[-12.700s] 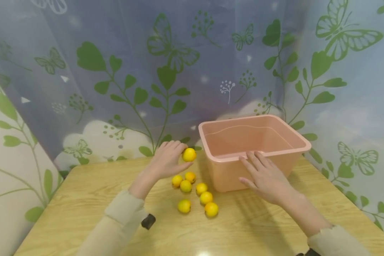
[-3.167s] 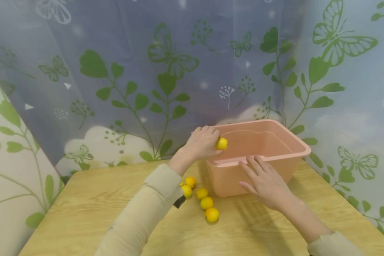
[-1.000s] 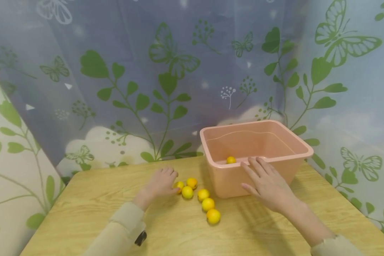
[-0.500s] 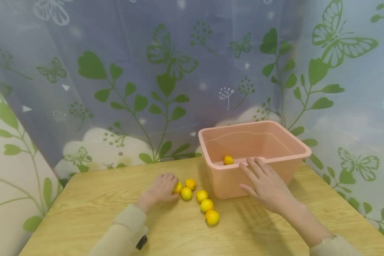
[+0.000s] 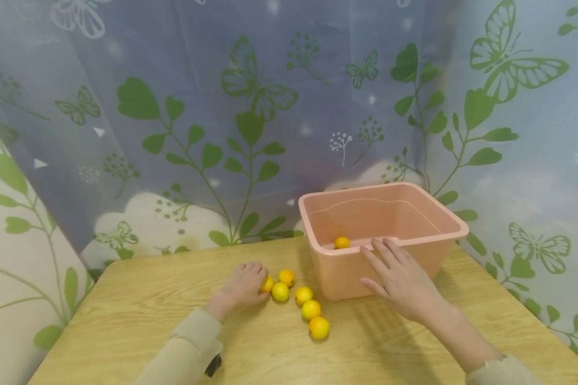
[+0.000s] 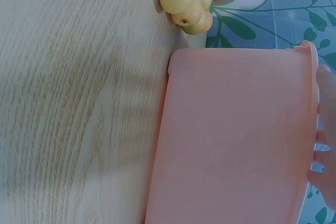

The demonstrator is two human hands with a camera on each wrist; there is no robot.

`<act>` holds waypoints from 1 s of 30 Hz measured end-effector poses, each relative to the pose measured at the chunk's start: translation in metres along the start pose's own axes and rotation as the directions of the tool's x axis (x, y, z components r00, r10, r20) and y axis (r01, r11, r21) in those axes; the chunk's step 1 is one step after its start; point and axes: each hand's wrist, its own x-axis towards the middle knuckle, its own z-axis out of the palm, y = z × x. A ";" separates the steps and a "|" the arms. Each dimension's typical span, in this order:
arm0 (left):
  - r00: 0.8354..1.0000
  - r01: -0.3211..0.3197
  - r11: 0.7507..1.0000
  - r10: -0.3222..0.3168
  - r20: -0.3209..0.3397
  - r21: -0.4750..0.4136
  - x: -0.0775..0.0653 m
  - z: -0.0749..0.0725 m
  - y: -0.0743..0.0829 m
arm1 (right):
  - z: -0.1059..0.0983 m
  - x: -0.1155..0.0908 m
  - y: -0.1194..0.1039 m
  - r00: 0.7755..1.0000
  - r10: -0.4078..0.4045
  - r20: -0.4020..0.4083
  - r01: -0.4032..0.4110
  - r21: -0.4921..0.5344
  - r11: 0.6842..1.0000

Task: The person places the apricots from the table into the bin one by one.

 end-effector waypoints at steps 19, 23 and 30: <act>0.994 -0.018 0.999 0.014 -0.108 -0.042 -0.012 -0.013 -0.007 | 0.001 0.001 0.000 1.000 -0.012 -0.018 0.012 0.000 1.000; 0.990 -0.030 0.999 0.025 -0.137 -0.032 -0.012 -0.016 -0.007 | 0.001 0.001 0.000 1.000 -0.003 -0.009 0.003 0.002 1.000; 0.971 -0.053 0.996 0.034 -0.237 -0.076 -0.014 -0.031 -0.005 | 0.001 0.001 0.001 1.000 -0.006 -0.007 0.006 0.002 1.000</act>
